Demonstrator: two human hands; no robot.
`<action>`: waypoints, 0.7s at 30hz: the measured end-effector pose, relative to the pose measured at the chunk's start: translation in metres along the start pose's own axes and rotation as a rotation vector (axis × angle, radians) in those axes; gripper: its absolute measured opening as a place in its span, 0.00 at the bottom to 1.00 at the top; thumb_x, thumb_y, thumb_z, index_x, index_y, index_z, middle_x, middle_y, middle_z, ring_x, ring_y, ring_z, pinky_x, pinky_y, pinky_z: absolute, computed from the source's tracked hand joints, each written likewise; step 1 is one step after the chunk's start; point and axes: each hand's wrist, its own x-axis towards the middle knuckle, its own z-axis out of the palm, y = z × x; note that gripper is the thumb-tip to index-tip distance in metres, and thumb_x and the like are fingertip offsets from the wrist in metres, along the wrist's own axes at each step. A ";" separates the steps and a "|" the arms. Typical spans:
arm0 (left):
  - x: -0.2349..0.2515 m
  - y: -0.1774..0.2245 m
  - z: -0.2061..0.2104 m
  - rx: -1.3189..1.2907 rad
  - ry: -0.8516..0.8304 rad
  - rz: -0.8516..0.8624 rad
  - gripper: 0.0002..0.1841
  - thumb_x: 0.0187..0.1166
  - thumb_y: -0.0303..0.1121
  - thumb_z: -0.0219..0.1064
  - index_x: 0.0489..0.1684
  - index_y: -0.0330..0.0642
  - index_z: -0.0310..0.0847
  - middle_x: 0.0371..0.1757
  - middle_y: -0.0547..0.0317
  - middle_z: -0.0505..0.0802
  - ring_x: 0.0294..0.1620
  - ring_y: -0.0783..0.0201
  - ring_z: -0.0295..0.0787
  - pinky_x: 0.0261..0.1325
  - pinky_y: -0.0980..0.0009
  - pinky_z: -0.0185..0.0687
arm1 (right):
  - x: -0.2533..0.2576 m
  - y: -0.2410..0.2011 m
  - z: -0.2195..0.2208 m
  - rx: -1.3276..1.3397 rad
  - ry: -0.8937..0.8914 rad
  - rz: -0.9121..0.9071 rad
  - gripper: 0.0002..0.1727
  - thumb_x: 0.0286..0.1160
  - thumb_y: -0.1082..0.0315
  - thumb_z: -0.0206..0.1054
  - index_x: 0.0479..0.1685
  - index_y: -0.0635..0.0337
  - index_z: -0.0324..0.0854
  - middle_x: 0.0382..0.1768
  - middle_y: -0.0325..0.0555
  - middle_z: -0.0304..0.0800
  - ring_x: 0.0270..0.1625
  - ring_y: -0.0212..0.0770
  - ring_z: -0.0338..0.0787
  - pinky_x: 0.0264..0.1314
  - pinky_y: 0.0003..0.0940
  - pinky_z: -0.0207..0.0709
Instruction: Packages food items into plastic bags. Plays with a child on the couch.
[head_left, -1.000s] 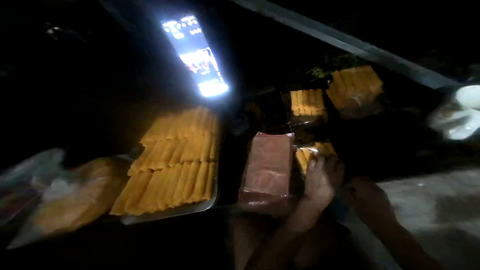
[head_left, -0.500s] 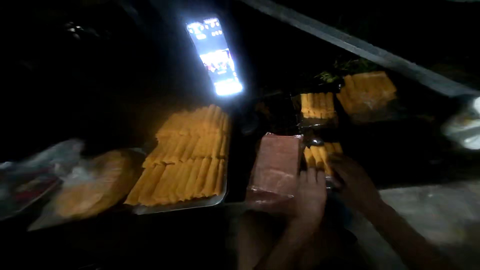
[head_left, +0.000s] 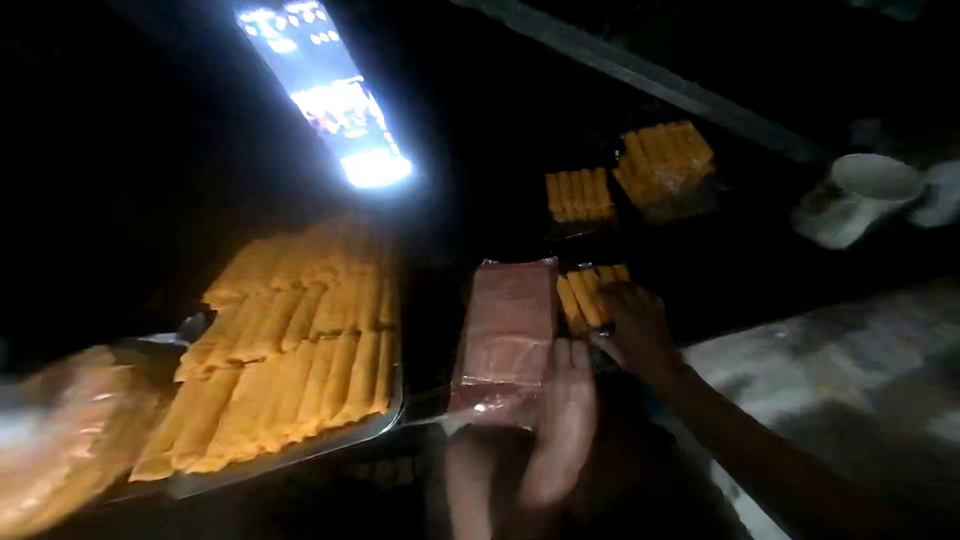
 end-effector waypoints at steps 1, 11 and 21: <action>0.000 0.000 -0.001 -0.005 -0.011 -0.003 0.17 0.74 0.17 0.66 0.62 0.25 0.82 0.58 0.32 0.89 0.52 0.40 0.93 0.52 0.52 0.91 | 0.002 -0.002 0.003 -0.014 0.008 0.015 0.30 0.65 0.58 0.80 0.67 0.65 0.85 0.67 0.65 0.86 0.72 0.71 0.81 0.70 0.74 0.69; 0.001 -0.008 -0.003 -0.062 -0.054 -0.045 0.20 0.75 0.21 0.67 0.67 0.26 0.80 0.64 0.30 0.87 0.62 0.38 0.89 0.63 0.48 0.86 | -0.008 0.011 -0.016 0.098 -0.119 0.055 0.25 0.71 0.67 0.74 0.70 0.64 0.83 0.73 0.65 0.81 0.78 0.68 0.77 0.78 0.65 0.70; 0.004 -0.011 -0.002 -0.005 -0.025 0.008 0.18 0.75 0.20 0.67 0.64 0.32 0.84 0.62 0.33 0.89 0.63 0.37 0.88 0.63 0.47 0.85 | -0.007 0.013 -0.007 0.068 -0.016 -0.001 0.16 0.77 0.69 0.69 0.59 0.66 0.88 0.61 0.62 0.89 0.67 0.65 0.86 0.68 0.58 0.82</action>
